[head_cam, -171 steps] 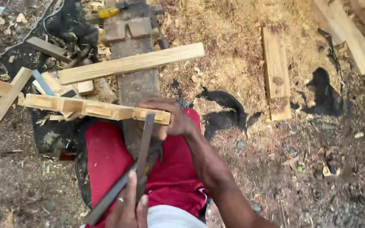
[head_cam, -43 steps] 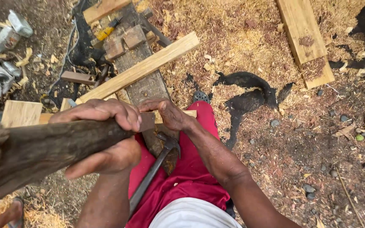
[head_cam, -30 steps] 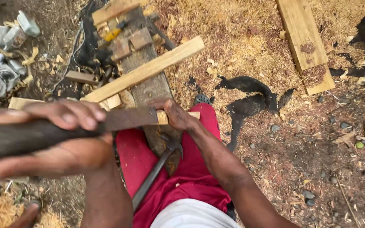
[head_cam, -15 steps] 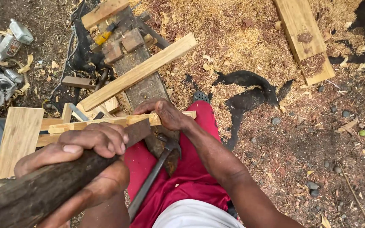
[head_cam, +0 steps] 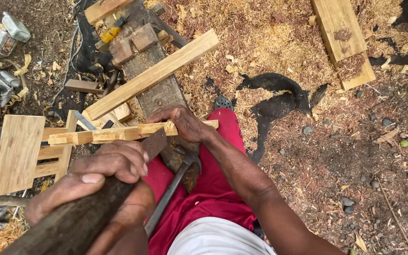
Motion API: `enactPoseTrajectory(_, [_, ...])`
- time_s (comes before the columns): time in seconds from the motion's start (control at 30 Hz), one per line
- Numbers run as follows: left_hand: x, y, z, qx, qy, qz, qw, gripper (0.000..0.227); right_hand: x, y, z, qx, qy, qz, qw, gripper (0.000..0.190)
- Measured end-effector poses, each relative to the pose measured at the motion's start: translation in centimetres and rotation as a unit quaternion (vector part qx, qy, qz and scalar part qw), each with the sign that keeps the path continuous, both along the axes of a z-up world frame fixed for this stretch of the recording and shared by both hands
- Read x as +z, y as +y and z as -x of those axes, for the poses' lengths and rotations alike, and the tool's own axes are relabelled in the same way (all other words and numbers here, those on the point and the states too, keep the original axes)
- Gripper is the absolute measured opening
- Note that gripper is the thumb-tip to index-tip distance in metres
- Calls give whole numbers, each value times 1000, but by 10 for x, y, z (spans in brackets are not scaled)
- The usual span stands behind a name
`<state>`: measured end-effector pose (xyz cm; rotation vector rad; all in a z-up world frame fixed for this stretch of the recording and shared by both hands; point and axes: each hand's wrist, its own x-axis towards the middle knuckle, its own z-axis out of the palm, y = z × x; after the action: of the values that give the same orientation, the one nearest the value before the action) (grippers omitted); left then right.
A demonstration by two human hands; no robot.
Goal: The person sits on a low bench and assembles a small wooden stool frame from pre-cut pieces. He picks up slats and rails, fits them together on his lap, taps joints with a hammer, and works on a piece with a hand file or saw before fitting the parts into the frame.
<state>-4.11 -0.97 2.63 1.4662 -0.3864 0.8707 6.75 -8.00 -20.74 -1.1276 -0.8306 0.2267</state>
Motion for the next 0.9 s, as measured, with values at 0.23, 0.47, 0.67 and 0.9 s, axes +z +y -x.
enactPoseTrajectory(0.23, [-14,17,-6,29,18,-12,999,74,-15,4,1,-5,17,-32,999,91])
enactPoseTrajectory(0.47, [-39,43,-17,-75,104,98,987,100,-14,5,4,-24,4,-53,998,82])
enactPoseTrajectory(0.67, [-45,47,-32,-98,109,147,978,98,-9,7,3,-35,0,-46,998,85])
enactPoseTrajectory(0.9, [-36,36,-55,-20,29,151,988,82,-14,9,3,-30,54,-24,998,92])
